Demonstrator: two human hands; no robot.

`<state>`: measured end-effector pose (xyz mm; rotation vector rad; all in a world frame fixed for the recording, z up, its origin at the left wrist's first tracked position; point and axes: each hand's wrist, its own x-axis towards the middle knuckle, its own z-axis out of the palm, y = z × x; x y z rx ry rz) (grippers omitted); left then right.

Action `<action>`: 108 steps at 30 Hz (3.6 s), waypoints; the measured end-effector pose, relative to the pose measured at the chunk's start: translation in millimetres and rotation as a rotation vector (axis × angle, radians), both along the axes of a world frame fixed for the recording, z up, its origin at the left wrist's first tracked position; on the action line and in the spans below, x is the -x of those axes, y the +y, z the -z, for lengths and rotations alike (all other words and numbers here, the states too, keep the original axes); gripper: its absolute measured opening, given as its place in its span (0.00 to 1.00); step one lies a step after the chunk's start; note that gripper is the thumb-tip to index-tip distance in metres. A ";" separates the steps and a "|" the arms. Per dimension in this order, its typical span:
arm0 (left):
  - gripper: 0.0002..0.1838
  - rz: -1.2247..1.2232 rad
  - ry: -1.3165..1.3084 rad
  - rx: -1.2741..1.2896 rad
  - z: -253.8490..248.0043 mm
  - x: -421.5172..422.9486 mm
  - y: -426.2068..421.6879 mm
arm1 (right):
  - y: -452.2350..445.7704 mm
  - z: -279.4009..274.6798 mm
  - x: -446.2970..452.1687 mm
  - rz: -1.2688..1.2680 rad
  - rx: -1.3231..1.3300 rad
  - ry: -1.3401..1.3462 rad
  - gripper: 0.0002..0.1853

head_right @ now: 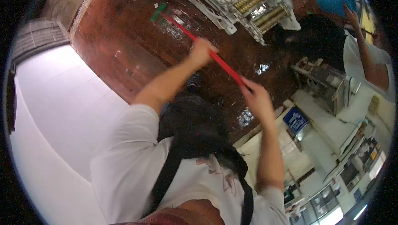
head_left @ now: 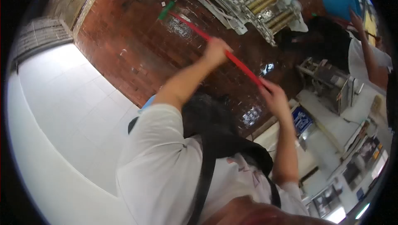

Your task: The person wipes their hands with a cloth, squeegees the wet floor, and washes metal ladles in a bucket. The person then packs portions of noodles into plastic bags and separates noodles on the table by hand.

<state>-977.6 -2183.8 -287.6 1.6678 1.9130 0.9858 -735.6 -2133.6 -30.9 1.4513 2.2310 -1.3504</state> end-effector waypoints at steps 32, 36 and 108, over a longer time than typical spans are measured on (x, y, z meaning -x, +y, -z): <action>0.19 -1.713 -0.619 0.603 107.9 23.6 -179.8 | -1.8 71.9 486.0 -0.615 1.171 0.454 0.18; 0.20 -1.916 -0.423 0.239 30.6 196.8 -53.8 | 84.8 -32.4 603.7 -0.674 0.796 0.674 0.14; 0.06 -1.477 -0.069 0.314 39.3 829.0 -255.2 | -58.9 -15.7 1159.5 -0.288 0.757 0.682 0.10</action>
